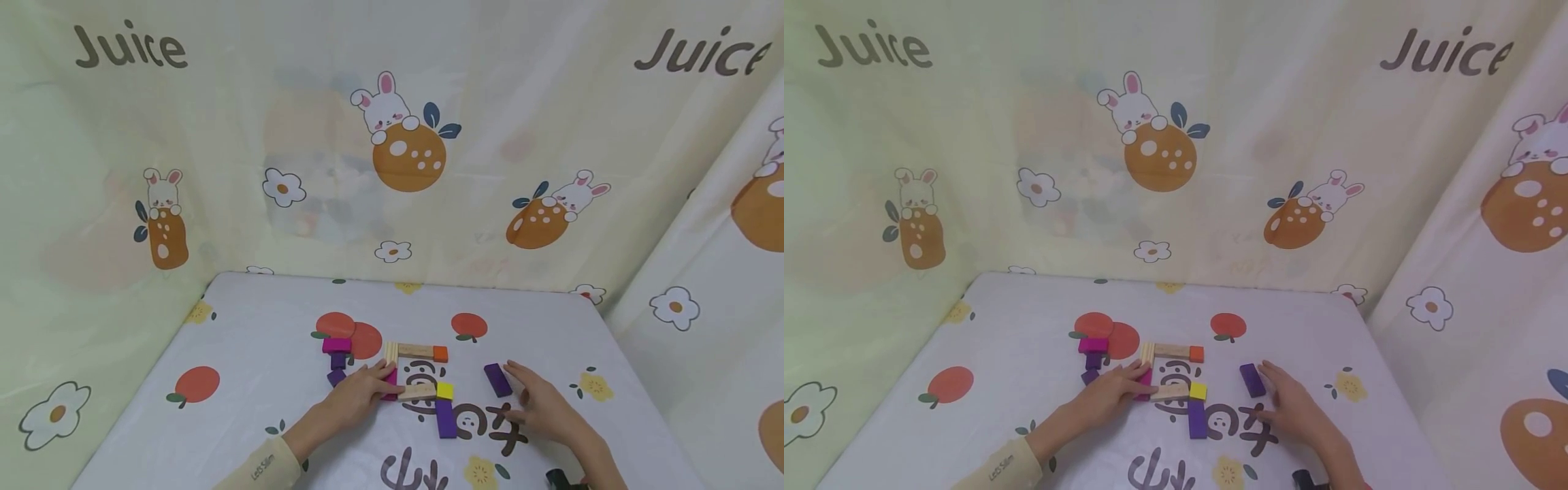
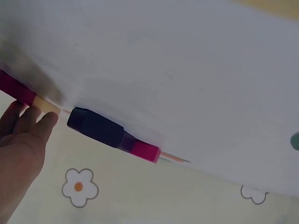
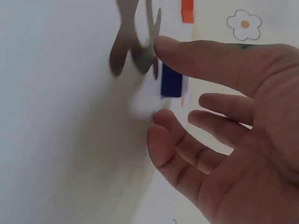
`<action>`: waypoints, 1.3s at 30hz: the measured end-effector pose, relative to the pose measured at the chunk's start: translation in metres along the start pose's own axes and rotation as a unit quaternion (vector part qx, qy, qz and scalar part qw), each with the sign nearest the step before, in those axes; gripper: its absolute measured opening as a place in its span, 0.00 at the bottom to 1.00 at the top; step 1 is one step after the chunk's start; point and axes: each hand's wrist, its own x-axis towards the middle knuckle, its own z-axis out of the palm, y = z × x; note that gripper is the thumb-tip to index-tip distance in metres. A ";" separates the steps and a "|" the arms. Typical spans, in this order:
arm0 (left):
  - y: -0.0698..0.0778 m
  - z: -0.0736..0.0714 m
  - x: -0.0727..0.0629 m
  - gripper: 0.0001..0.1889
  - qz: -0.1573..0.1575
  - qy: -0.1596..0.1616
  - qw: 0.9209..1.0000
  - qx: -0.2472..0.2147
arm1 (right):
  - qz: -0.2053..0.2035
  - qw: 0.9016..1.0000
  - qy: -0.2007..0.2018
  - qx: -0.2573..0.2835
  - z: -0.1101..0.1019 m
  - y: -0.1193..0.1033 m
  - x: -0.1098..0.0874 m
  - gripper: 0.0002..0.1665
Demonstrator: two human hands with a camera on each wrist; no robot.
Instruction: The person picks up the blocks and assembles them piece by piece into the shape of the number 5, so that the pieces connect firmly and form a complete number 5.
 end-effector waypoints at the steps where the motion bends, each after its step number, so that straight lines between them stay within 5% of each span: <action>1: 0.000 0.000 0.000 0.22 0.000 0.000 1.000 0.002 | -0.001 1.000 -0.002 -0.001 0.000 0.003 0.002 0.55; 25: 0.001 -0.001 0.002 0.22 -0.003 -0.001 1.000 0.005 | -0.016 0.999 -0.046 0.023 -0.004 0.010 0.020 0.48; 39: 0.002 -0.002 0.001 0.22 0.005 -0.005 1.000 0.007 | -0.021 0.998 -0.024 0.051 0.002 0.019 0.024 0.41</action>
